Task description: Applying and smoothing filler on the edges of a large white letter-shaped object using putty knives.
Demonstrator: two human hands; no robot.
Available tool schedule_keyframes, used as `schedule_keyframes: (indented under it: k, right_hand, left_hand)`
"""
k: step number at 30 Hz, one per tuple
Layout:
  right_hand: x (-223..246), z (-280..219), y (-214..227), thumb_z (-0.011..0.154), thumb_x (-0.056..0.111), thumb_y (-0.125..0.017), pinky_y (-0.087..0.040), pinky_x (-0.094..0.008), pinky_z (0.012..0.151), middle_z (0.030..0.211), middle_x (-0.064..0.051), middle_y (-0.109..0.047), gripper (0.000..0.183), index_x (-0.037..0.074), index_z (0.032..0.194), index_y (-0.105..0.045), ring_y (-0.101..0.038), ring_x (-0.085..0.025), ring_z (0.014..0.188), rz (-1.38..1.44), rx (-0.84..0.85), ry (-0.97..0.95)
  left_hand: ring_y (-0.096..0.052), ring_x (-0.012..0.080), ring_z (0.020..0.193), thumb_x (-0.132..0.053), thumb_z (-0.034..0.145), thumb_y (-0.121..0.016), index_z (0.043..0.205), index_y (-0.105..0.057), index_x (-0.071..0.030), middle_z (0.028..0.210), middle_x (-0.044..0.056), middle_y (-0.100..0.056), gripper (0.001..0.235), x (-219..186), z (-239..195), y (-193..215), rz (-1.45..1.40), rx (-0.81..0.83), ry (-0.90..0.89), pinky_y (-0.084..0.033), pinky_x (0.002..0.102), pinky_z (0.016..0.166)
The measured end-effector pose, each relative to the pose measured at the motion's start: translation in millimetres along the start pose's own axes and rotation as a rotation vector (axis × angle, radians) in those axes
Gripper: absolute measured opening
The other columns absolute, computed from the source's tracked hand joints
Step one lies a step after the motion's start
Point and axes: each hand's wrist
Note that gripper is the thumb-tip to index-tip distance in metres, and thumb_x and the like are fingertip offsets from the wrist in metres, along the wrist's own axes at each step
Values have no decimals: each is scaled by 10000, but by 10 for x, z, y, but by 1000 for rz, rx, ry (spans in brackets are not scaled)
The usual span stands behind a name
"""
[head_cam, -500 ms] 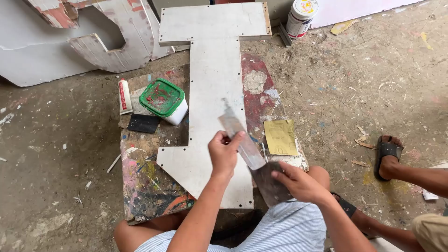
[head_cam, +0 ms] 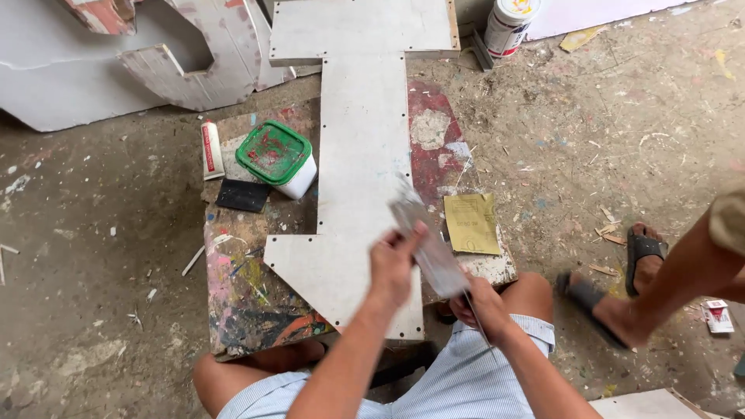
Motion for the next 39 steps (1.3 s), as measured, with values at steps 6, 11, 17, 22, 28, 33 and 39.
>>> schedule_keyframes:
  k: [6, 11, 17, 22, 28, 33, 39]
  right_hand:
    - [103, -76, -14, 971, 626, -459, -131, -260, 394, 467, -3, -299, 493, 139, 902, -430, -232, -89, 384, -31, 207, -58]
    - [184, -97, -26, 1062, 374, -488, -439, -291, 706, 792, -9, -530, 389, 111, 795, -594, -490, -132, 704, -342, 172, 74]
    - [243, -369, 260, 1071, 362, -493, -297, -249, 396, 577, -13, -499, 413, 81, 778, -564, -378, -114, 437, -26, 116, 56]
    - [371, -474, 414, 1087, 333, -471, -235, -241, 357, 499, -6, -412, 345, 69, 877, -544, -334, -101, 392, 17, 52, 176]
    - [93, -325, 380, 1087, 355, -453, -341, -278, 393, 607, -51, -534, 423, 70, 791, -554, -415, -149, 448, -52, 68, 60]
    - [135, -285, -7, 1066, 375, -477, -405, -279, 627, 740, 1, -516, 398, 109, 792, -589, -467, -127, 658, -422, 131, 111]
    - [312, -105, -530, 1053, 458, -482, -380, -327, 606, 687, 8, -451, 464, 117, 742, -535, -453, -128, 631, -668, 74, 23]
  left_hand:
    - [-694, 191, 732, -143, 770, -870, 931, -771, 10, 865, 136, -786, 243, -26, 161, 240, 333, 281, -176, -624, 358, 608]
    - [-593, 185, 1040, -501, 840, -664, 1129, -720, -99, 1101, 51, -688, 498, -85, 230, 353, 716, 351, -367, -500, 382, 870]
    - [70, 485, 1540, -660, 1002, -331, 1638, -180, -135, 1714, 156, -5, 838, 489, 712, 1129, 1924, 194, -730, -59, 641, 1213]
    - [-87, 282, 1597, -561, 993, -344, 1592, -349, -250, 1720, 59, -202, 675, 649, -319, 1365, 1805, 1199, -745, 20, 666, 1222]
    - [192, 263, 1568, -546, 1071, -122, 1641, 88, -238, 1708, 32, 215, 681, -198, 152, 1788, 2030, 745, -517, 106, 488, 1269]
    - [100, 496, 1526, -609, 1004, -329, 1668, -100, -223, 1686, 198, 166, 802, -945, 574, 2521, 1576, -747, -191, -46, 654, 1228]
    - [-648, 217, 1264, -227, 989, -531, 1450, -544, -165, 1526, 22, -570, 465, -578, -331, 1255, 899, 59, -284, -517, 383, 1126]
Point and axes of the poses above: each hand's wrist, its own z-axis towards the middle knuckle, its own y-axis out of the back of the hand, x = y × z
